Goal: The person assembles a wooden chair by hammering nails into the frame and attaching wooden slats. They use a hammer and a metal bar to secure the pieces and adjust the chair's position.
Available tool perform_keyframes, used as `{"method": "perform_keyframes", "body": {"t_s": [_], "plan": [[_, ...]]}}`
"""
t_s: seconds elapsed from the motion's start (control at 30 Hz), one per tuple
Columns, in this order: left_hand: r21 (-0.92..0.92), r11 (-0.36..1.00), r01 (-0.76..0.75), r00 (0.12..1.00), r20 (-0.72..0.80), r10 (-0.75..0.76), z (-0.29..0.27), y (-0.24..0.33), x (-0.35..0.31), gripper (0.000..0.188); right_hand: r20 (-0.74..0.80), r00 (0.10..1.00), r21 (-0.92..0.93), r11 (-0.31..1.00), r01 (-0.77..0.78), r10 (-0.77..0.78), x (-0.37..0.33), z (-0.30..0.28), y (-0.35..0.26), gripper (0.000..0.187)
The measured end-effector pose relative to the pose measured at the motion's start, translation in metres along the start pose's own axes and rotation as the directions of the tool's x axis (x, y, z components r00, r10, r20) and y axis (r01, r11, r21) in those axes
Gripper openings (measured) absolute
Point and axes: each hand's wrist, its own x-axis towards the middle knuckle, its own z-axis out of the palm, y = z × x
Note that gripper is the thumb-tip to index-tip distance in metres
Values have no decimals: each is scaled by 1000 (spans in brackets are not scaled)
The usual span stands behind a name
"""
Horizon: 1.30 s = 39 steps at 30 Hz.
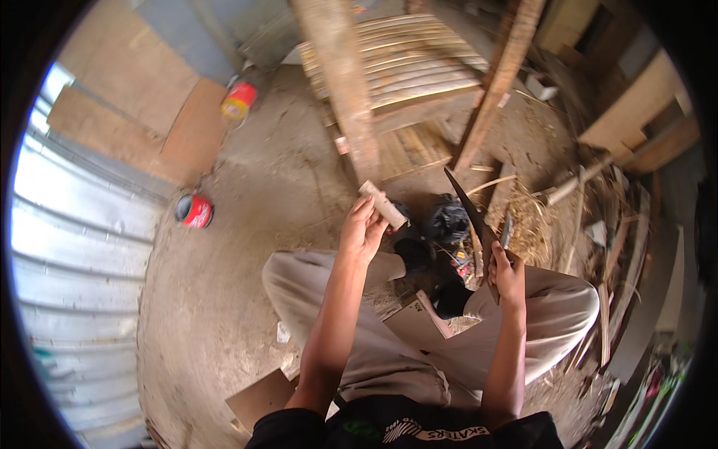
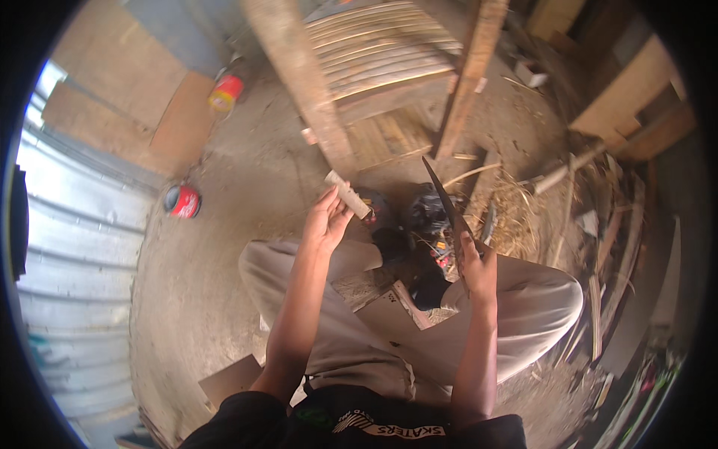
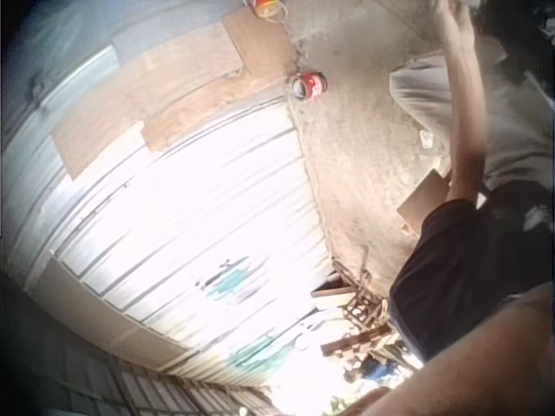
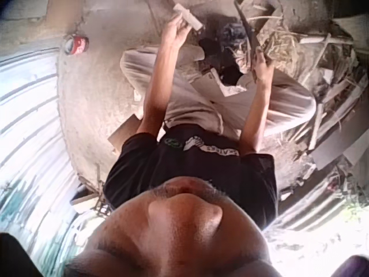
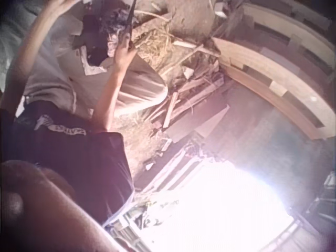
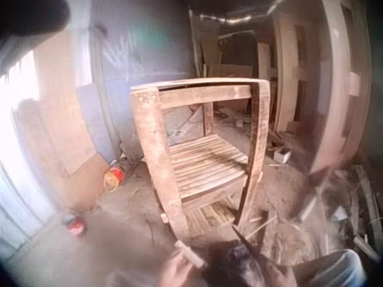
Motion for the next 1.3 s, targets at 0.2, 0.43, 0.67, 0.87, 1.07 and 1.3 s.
{"method": "perform_keyframes", "body": {"t_s": [0.2,0.43,0.67,0.87,1.07,1.3], "plan": [[495,869,28,939,286,-193,29,-61,-37,51,-363,923,-37,992,124,-129,-1,-47,44,36],[873,128,-470,831,487,-269,60,-63,-29,57,-596,781,-190,978,90,-188,-9,-74,109,33],[828,321,-459,789,215,575,78,40,16,60,-579,708,-495,864,90,-405,46,-97,131,23],[640,86,-763,413,381,828,147,109,47,63,-608,666,-553,833,36,-432,123,-121,186,19],[625,12,-780,361,434,825,182,115,82,53,-462,776,-619,783,65,-430,131,-130,244,31],[659,75,-748,414,376,829,171,116,86,53,-306,772,-696,684,219,-557,106,-66,149,50]]}}
